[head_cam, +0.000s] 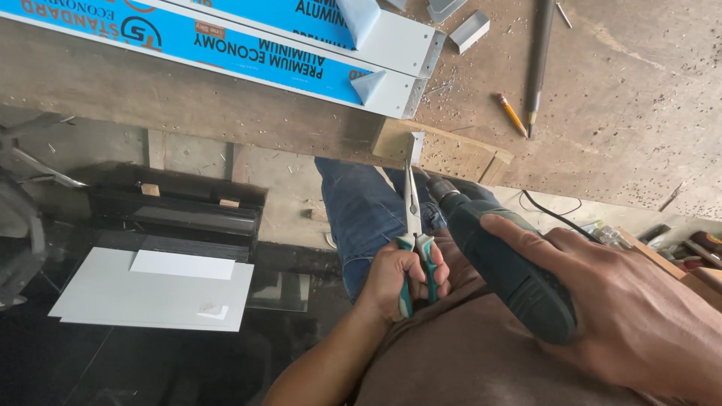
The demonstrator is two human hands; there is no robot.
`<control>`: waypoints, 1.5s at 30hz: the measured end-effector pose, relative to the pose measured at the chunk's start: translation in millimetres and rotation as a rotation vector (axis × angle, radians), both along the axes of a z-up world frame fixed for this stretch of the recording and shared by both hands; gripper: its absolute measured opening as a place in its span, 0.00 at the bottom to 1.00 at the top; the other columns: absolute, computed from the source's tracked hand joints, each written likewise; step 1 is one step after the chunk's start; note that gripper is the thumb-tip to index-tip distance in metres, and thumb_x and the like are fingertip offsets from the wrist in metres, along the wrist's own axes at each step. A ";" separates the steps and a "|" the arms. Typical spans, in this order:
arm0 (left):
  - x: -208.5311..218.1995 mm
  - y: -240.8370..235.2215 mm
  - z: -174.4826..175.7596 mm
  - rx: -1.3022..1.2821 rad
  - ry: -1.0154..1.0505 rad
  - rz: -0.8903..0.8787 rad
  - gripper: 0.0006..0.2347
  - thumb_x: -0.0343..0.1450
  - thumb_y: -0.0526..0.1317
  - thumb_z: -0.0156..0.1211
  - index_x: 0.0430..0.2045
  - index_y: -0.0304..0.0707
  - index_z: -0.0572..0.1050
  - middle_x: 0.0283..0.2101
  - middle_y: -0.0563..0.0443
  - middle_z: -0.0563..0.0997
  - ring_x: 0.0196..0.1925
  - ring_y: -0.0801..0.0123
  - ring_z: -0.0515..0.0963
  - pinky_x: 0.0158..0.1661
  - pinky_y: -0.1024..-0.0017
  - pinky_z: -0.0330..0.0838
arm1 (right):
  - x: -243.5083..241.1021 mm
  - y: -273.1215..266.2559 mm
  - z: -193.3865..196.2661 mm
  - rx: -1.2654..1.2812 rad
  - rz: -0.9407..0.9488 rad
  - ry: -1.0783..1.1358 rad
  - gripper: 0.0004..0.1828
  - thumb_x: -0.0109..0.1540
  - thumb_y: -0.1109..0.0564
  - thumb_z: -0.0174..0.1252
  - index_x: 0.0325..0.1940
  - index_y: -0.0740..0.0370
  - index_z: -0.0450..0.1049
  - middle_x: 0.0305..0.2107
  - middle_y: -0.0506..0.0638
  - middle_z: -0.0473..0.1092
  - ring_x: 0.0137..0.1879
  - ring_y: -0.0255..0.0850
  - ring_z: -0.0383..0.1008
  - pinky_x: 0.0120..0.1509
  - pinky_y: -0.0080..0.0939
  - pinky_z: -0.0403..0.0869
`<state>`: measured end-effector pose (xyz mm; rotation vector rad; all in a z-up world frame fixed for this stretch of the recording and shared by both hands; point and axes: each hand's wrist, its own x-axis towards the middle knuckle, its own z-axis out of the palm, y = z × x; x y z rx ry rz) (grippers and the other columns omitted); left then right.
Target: Marking, drilling, and riveting aluminum profiles to assemble a frame on a workbench.
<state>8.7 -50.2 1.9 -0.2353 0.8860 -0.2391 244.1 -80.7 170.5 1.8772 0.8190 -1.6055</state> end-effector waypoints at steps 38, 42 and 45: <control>3.1 4.7 3.1 -0.001 0.034 -0.056 0.11 0.51 0.29 0.46 0.23 0.22 0.70 0.22 0.31 0.70 0.22 0.43 0.70 0.26 0.59 0.67 | -12.2 5.7 0.3 -0.085 0.021 0.010 0.69 0.46 0.34 0.69 0.82 0.06 0.34 0.40 0.36 0.71 0.47 0.43 0.82 0.49 0.47 0.79; 1.2 1.5 0.0 0.006 0.004 -0.024 0.11 0.51 0.29 0.46 0.23 0.21 0.70 0.22 0.30 0.70 0.21 0.43 0.70 0.26 0.57 0.66 | -12.2 4.9 -0.3 -0.101 0.023 0.014 0.69 0.46 0.34 0.70 0.82 0.06 0.34 0.40 0.36 0.72 0.48 0.43 0.81 0.50 0.47 0.79; 3.2 4.8 3.6 0.001 0.036 -0.044 0.10 0.51 0.28 0.46 0.22 0.21 0.70 0.22 0.31 0.70 0.21 0.43 0.69 0.27 0.57 0.68 | -11.8 10.4 1.8 -0.112 0.075 0.009 0.70 0.47 0.29 0.69 0.82 0.06 0.30 0.41 0.35 0.71 0.45 0.43 0.83 0.46 0.46 0.79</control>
